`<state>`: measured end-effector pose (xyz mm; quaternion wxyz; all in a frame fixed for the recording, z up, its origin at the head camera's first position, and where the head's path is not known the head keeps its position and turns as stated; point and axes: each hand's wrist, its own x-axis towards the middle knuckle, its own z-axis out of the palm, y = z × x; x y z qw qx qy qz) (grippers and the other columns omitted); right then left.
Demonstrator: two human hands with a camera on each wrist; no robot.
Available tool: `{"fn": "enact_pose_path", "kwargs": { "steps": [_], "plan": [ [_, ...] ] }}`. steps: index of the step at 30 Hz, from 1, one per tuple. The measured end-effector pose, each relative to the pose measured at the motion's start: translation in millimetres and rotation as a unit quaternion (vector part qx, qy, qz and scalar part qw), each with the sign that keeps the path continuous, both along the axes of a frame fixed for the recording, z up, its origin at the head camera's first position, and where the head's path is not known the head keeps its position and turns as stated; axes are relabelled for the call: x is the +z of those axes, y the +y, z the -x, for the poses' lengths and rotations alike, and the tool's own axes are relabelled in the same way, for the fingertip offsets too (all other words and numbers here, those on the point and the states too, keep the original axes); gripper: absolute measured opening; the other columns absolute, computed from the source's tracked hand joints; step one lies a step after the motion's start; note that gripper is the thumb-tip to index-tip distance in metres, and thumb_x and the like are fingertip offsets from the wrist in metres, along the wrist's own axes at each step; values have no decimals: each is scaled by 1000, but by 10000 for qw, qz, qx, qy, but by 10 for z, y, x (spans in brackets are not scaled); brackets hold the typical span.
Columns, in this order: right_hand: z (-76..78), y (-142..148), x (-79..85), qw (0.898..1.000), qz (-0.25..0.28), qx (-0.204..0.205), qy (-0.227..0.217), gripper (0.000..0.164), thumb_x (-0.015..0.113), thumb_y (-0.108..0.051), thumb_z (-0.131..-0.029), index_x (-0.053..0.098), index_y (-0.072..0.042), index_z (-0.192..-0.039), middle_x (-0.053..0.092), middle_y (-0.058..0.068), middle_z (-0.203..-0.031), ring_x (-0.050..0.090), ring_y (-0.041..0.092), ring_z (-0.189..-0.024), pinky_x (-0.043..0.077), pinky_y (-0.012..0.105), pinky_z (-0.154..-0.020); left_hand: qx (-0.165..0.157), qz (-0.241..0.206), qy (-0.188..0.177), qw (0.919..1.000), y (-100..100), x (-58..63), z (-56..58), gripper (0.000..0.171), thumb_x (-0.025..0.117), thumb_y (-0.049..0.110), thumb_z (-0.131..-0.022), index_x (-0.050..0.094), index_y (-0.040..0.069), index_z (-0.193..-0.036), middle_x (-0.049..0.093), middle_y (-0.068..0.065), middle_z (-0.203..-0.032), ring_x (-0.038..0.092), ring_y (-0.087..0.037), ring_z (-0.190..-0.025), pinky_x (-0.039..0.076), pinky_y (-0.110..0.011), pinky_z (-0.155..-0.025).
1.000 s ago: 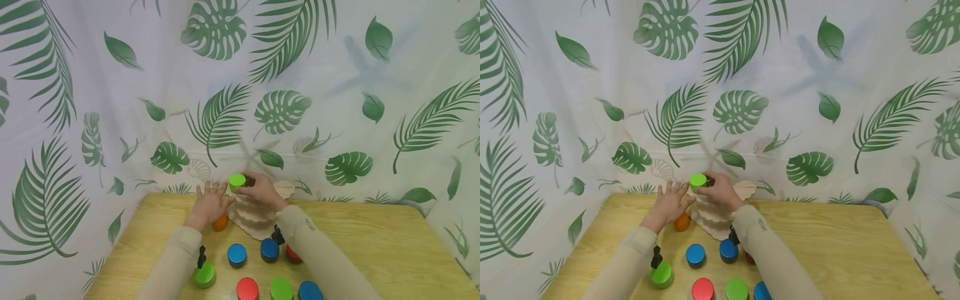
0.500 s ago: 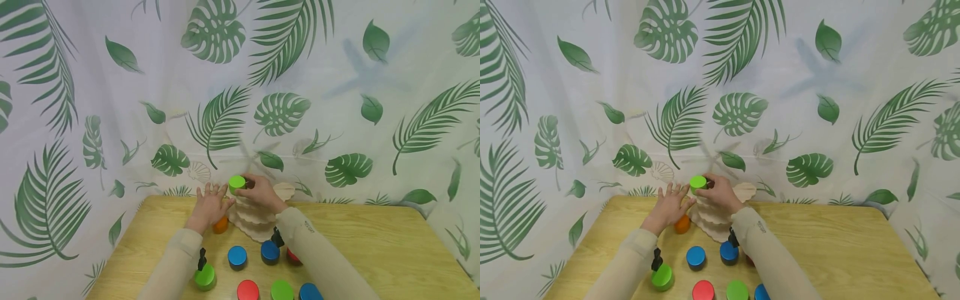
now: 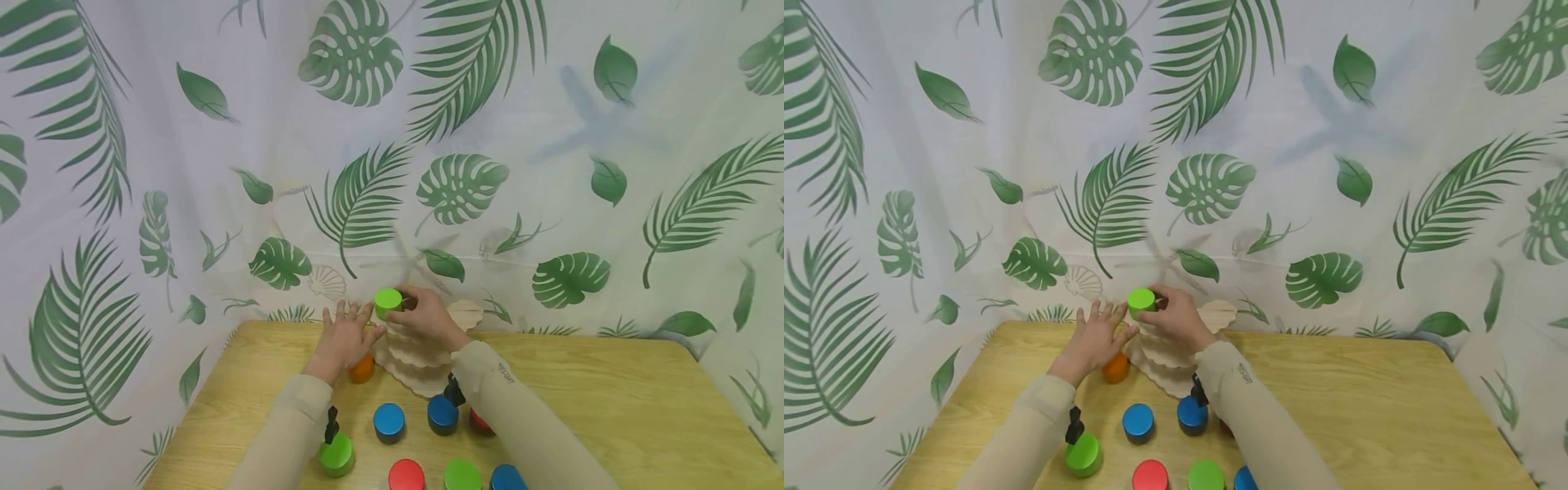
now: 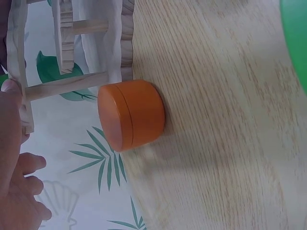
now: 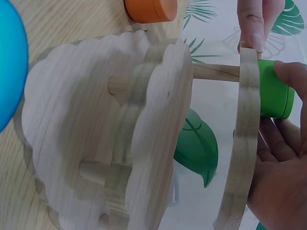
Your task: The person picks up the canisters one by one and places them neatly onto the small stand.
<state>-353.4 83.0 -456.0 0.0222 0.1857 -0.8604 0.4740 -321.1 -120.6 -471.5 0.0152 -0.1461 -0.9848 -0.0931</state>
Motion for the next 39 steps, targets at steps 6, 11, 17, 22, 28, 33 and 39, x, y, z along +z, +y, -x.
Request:
{"fn": "enact_pose_path", "kwargs": {
  "steps": [6,11,17,22,28,33,39],
  "plan": [
    [-36,88,12,9998,103,-19,-172,66,84,-24,-91,59,1,-146,70,21,-136,72,37,-116,60,46,-100,-1,0,-43,10000,24,13,-13,75,34,63,-109,33,15,-167,35,-23,-169,21,-50,-160,15,-74,-125],
    [-119,243,48,9988,351,-237,-258,61,81,-26,-93,61,-2,-145,66,21,-142,69,38,-123,60,47,-100,-32,-39,-71,10000,40,30,-11,74,35,62,-110,34,15,-167,35,-23,-169,21,-50,-160,14,-74,-126],
    [-304,517,120,9976,583,-331,-168,53,82,-25,-93,66,-4,-139,68,20,-139,69,38,-121,59,48,-101,-58,-72,-106,9999,58,21,-19,75,36,63,-109,33,15,-167,34,-23,-169,20,-50,-160,13,-74,-126],
    [-457,754,156,9972,710,-159,-195,50,80,-26,-95,66,-6,-138,67,18,-139,69,37,-121,61,40,-97,-46,-122,-44,9999,45,4,-7,75,38,62,-109,34,13,-166,36,-24,-168,22,-50,-159,15,-74,-125],
    [-631,1004,89,9964,833,79,-103,47,77,-21,-98,63,-3,-139,64,22,-140,68,36,-122,58,25,-97,-60,-199,-67,9998,23,-4,14,77,35,62,-109,32,12,-167,34,-24,-169,20,-50,-160,12,-74,-126],
    [-786,1205,-43,9973,727,72,-120,48,75,-19,-99,61,0,-141,65,23,-138,69,33,-120,56,20,-97,-62,-183,-130,9997,13,-29,12,77,32,63,-110,29,12,-168,30,-24,-171,18,-49,-161,10,-73,-127],
    [-969,1425,-236,9986,505,57,-124,45,75,-18,-99,63,1,-138,69,21,-134,70,31,-117,57,20,-95,-66,-240,-78,9997,14,-45,-5,78,32,64,-110,28,12,-168,28,-25,-171,17,-48,-161,10,-72,-127]
  ]
}}
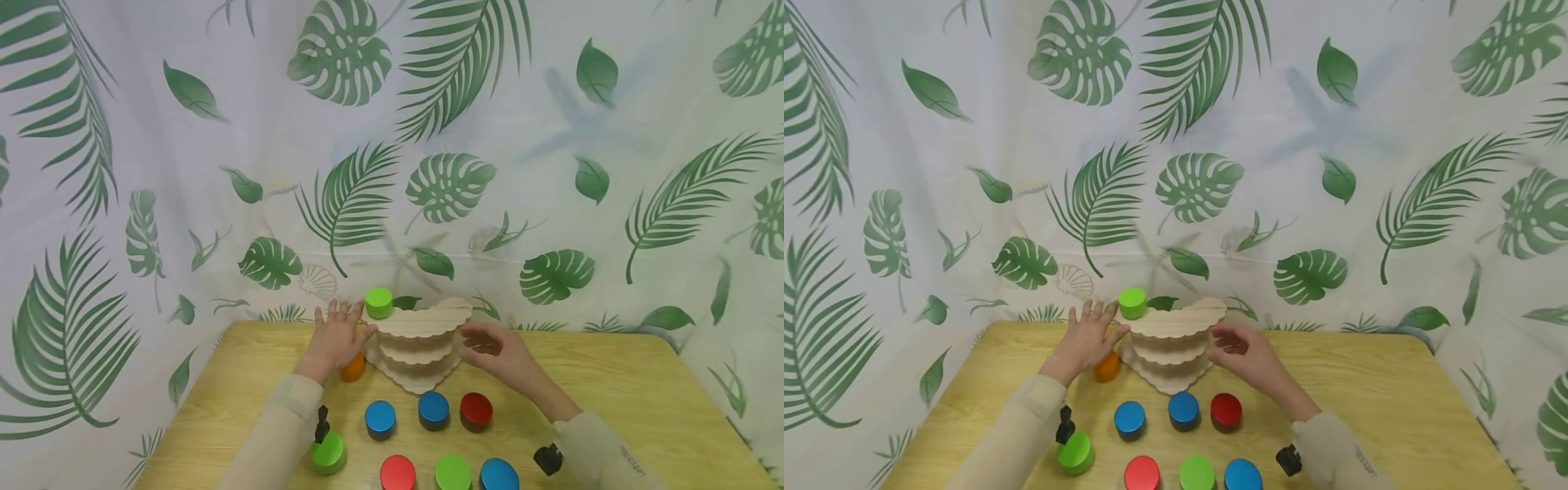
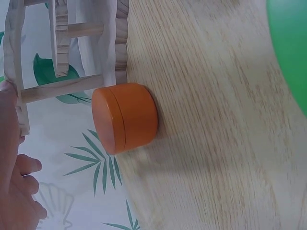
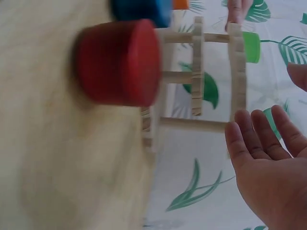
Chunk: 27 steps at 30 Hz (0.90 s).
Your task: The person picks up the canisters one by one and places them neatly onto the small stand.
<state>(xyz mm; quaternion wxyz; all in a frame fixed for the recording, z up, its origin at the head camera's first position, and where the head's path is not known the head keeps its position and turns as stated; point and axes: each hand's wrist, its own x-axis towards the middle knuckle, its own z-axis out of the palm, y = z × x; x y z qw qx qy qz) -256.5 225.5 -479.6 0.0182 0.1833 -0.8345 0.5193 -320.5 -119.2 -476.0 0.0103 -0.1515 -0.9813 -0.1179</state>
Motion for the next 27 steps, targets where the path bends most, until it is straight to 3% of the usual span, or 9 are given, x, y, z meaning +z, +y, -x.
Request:
{"fn": "enact_pose_path", "kwargs": {
  "steps": [5,10,21,27],
  "plan": [
    [-148,117,-133,9998,100,11,-153,46,75,-17,-99,63,2,-139,69,23,-134,70,36,-118,57,20,-96,0,-58,6,10000,-1,3,-7,78,32,63,-110,28,11,-168,28,-25,-171,17,-48,-162,10,-72,-127],
    [-265,185,-215,9992,159,41,-374,48,75,-20,-99,62,1,-141,68,24,-136,70,32,-119,56,20,-97,-12,-75,91,9999,-1,7,-18,78,34,62,-110,30,10,-167,30,-26,-170,18,-49,-161,11,-73,-127],
    [-377,276,-427,9946,225,134,-1007,58,79,-22,-95,59,3,-143,64,27,-141,62,44,-129,55,19,-99,54,-82,4,10000,2,8,-22,77,35,62,-110,29,12,-168,30,-26,-170,18,-49,-161,11,-73,-127],
    [-409,320,-560,9919,125,280,-1230,62,81,-24,-95,57,4,-145,63,27,-143,63,43,-130,56,22,-101,87,-87,-2,9999,3,3,-23,77,35,62,-110,29,12,-168,30,-26,-170,18,-49,-161,12,-73,-127]
  ]
}}
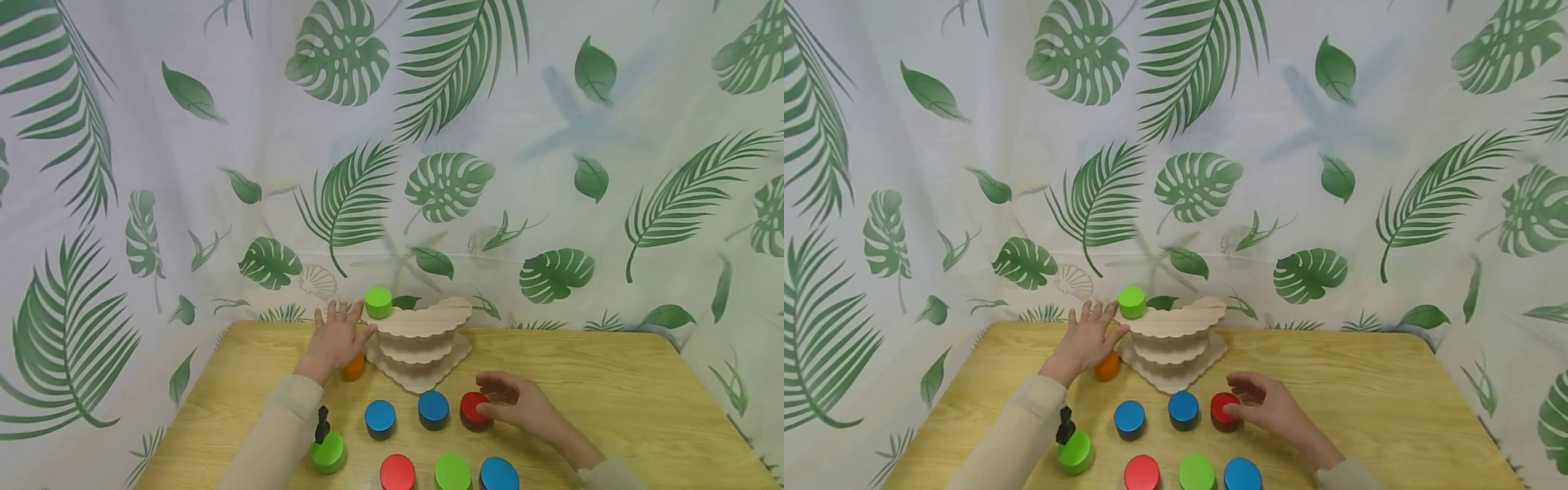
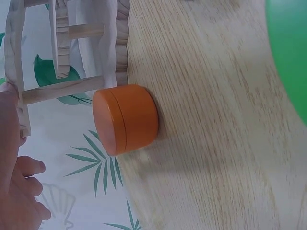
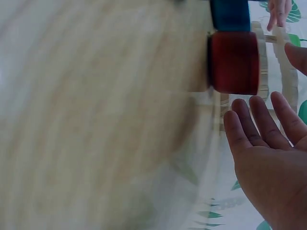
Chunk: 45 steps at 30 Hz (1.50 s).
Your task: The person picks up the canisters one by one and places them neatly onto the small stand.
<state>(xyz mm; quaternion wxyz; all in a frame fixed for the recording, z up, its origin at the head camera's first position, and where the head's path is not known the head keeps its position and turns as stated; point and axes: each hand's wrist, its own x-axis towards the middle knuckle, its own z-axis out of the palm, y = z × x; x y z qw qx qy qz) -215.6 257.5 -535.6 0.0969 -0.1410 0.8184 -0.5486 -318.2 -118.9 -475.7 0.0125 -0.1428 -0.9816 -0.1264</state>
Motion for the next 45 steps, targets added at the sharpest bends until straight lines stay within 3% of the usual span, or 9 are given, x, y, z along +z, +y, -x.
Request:
{"fn": "enact_pose_path", "kwargs": {
  "steps": [8,15,22,26,37,45],
  "plan": [
    [-36,14,-93,9997,100,118,-188,64,81,-24,-95,56,5,-146,62,26,-145,64,40,-131,53,16,-98,7,16,14,10000,3,-9,-3,77,34,62,-110,30,12,-168,31,-27,-169,20,-50,-160,13,-74,-126],
    [-40,29,-126,9995,13,281,-152,64,81,-23,-95,55,4,-147,62,23,-146,65,25,-129,51,18,-103,-35,-9,94,9999,4,0,-10,75,36,60,-111,32,10,-167,33,-28,-168,22,-50,-160,14,-75,-125],
    [-19,34,-134,9987,-191,429,-179,68,83,-25,-92,55,2,-148,62,20,-147,59,40,-136,49,16,-104,-39,-21,29,10000,-5,9,-8,77,35,62,-110,30,11,-167,31,-27,-169,19,-50,-160,13,-74,-126],
    [-17,33,-141,9984,-285,462,-124,68,84,-26,-92,55,1,-148,63,19,-146,59,41,-135,50,16,-104,-44,-45,-31,10000,-4,5,-1,77,35,62,-110,29,11,-168,30,-27,-170,19,-50,-161,12,-74,-126],
    [-18,36,-146,9976,-452,518,18,66,85,-27,-91,58,0,-146,65,17,-143,64,13,-129,48,15,-104,-62,-57,-17,10000,-5,21,-7,78,34,63,-110,29,11,-168,30,-27,-170,19,-50,-160,12,-74,-126],
    [-22,30,-154,9979,-442,468,56,67,84,-27,-91,58,0,-146,66,17,-143,65,17,-130,48,15,-104,-68,-42,-2,10000,-8,20,-1,78,34,62,-110,29,11,-168,31,-28,-169,20,-50,-160,13,-74,-126]
  ]
}}
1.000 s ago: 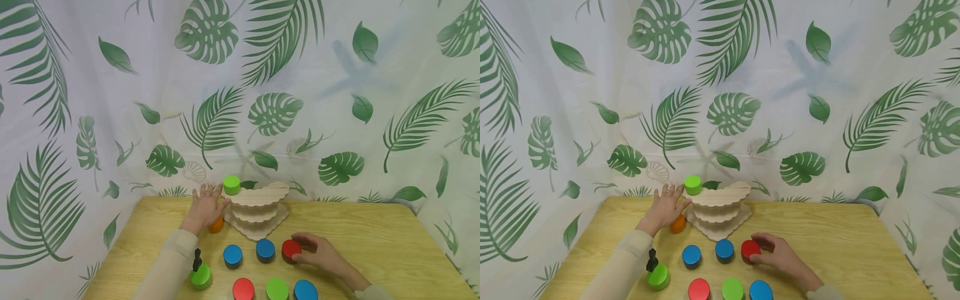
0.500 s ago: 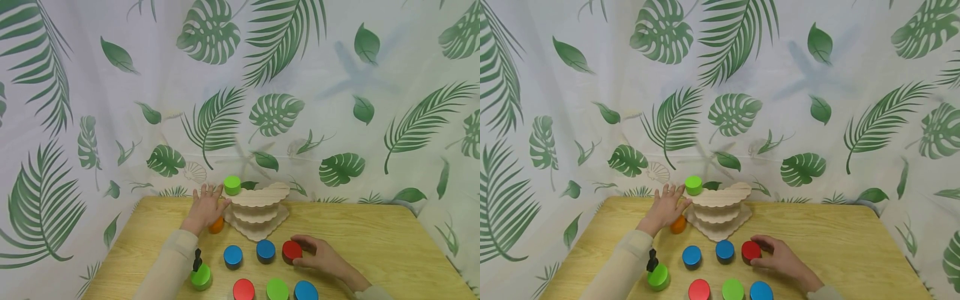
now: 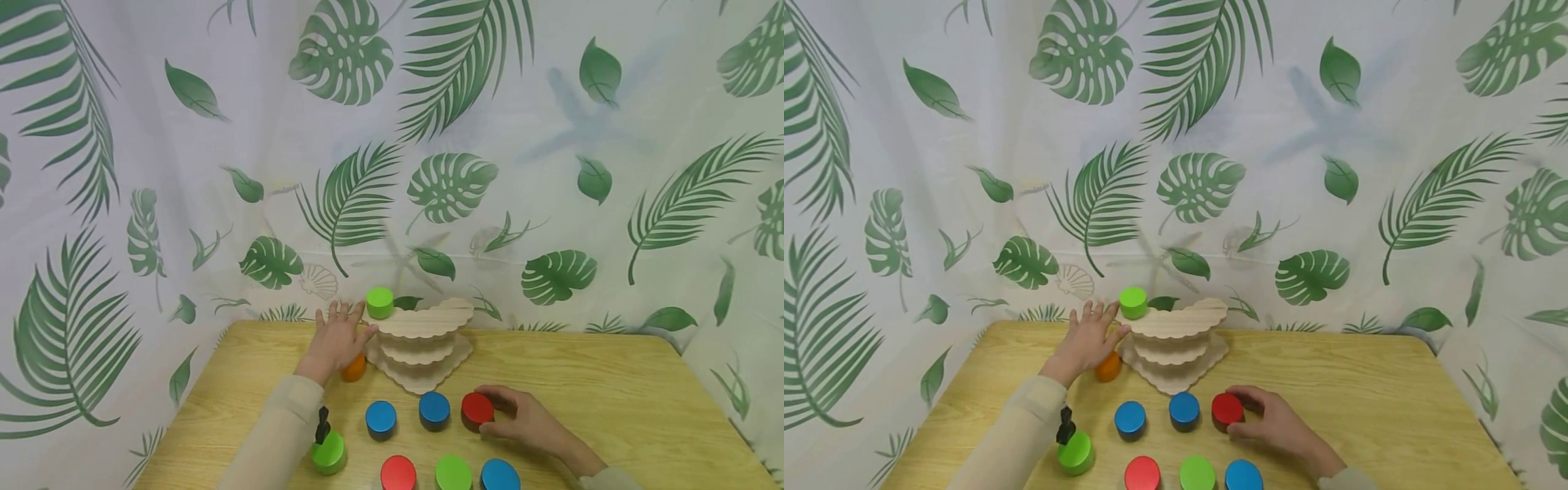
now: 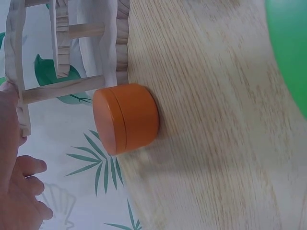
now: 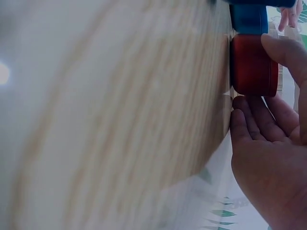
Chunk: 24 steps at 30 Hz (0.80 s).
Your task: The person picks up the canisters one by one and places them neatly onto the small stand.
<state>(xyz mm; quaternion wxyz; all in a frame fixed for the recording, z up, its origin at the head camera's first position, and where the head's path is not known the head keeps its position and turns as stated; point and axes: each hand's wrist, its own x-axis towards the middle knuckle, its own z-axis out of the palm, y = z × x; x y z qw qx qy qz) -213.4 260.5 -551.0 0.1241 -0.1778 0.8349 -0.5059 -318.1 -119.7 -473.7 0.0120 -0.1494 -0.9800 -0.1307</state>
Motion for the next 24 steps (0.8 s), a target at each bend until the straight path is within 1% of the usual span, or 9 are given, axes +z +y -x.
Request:
{"fn": "enact_pose_path", "kwargs": {
  "steps": [7,11,14,17,19,24],
  "plan": [
    [-1,1,20,10000,-22,-61,41,65,84,-26,-92,59,1,-145,67,18,-142,66,19,-127,50,16,-102,-12,69,16,10000,8,8,-6,77,35,62,-110,30,11,-167,32,-28,-169,20,-50,-160,13,-74,-125],
    [12,-8,58,10000,35,-58,45,66,83,-26,-92,58,4,-145,65,22,-142,67,21,-127,50,14,-101,-8,54,12,10000,11,14,-7,76,36,61,-110,31,11,-167,32,-28,-169,20,-51,-160,13,-75,-125],
    [20,-22,99,9999,107,-72,99,66,83,-26,-92,57,5,-145,66,22,-141,68,12,-123,50,13,-100,-15,64,29,10000,10,15,-6,76,35,61,-110,31,11,-167,32,-28,-169,20,-51,-160,14,-75,-125],
    [32,-47,170,9995,176,-128,212,65,83,-25,-92,58,4,-145,68,20,-139,67,4,-119,51,14,-100,-12,56,24,10000,6,15,-4,76,36,61,-110,31,11,-167,32,-27,-169,20,-50,-160,13,-75,-125],
    [47,-68,235,9990,207,-129,363,64,83,-25,-93,58,3,-144,69,20,-137,68,6,-120,52,16,-100,-5,28,23,10000,3,12,-2,75,36,60,-110,31,11,-167,33,-27,-169,20,-50,-160,13,-75,-125],
    [107,-121,379,9982,252,-195,506,59,83,-24,-93,61,-1,-142,71,17,-134,70,16,-121,52,18,-101,-15,12,28,10000,0,0,4,75,37,60,-110,32,11,-167,33,-27,-168,21,-51,-160,13,-76,-125]
  ]
}}
